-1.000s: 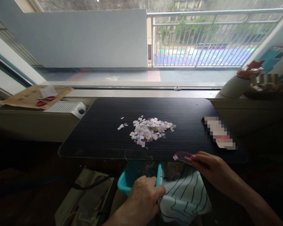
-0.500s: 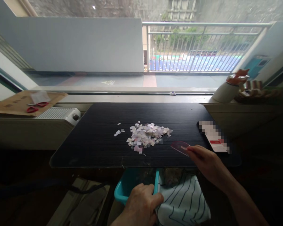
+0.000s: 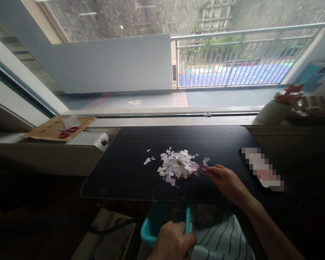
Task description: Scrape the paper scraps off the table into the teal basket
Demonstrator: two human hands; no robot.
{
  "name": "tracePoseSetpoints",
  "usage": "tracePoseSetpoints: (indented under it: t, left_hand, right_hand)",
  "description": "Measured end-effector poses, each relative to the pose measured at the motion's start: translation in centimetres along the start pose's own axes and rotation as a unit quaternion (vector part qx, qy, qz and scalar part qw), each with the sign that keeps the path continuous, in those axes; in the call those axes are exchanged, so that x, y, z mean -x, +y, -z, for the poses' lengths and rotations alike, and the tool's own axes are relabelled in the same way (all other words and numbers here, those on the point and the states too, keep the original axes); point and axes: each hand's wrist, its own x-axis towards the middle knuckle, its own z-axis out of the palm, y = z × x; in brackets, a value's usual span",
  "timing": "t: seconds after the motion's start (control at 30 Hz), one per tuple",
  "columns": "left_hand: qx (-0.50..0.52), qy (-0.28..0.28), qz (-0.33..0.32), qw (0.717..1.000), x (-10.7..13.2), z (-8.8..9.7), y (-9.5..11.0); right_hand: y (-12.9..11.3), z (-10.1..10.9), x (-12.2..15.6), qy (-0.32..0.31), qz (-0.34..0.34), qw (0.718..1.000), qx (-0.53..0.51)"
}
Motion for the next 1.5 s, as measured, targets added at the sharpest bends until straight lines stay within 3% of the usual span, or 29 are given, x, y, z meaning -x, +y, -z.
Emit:
tracePoseSetpoints:
  t: [0.2, 0.4, 0.63, 0.8, 0.93, 1.1, 1.27, 1.5]
  left_hand:
    - [-0.033, 0.014, -0.01, 0.999, 0.2, -0.6, -0.4]
    - [-0.028, 0.023, 0.022, 0.999, 1.1, -0.6, 0.0]
    - [-0.028, 0.018, 0.051, 0.998, 2.3, -0.5, 1.4]
    - [-0.016, 0.019, 0.05, 0.998, 3.0, -0.7, 1.9]
    - [-0.002, -0.014, 0.062, 0.998, 2.8, -0.1, 1.6]
    - [0.012, -0.026, 0.065, 0.997, 1.9, 0.2, 0.9]
    - [0.02, -0.039, 0.046, 0.998, 0.9, 0.5, 0.5]
    - [0.039, -0.052, 0.033, 0.997, 0.5, 1.5, 0.7]
  right_hand:
    - [-1.9, -0.2, -0.5, 0.001, -0.003, 1.0, -0.016]
    - [-0.9, -0.1, 0.0, 0.034, -0.071, 0.997, 0.008]
    - [-2.3, -1.7, -1.0, 0.032, -0.021, 0.998, -0.05]
    - [-1.3, -0.5, 1.2, 0.039, -0.049, 0.998, -0.02]
    - [0.0, 0.6, 3.4, 0.067, -0.076, 0.995, -0.011]
    - [0.2, 0.9, 4.7, 0.028, -0.067, 0.997, -0.038]
    - [-0.6, 1.4, 5.3, 0.031, -0.073, 0.993, -0.082]
    - [-1.7, 1.1, 6.0, -0.044, -0.084, 0.99, -0.106]
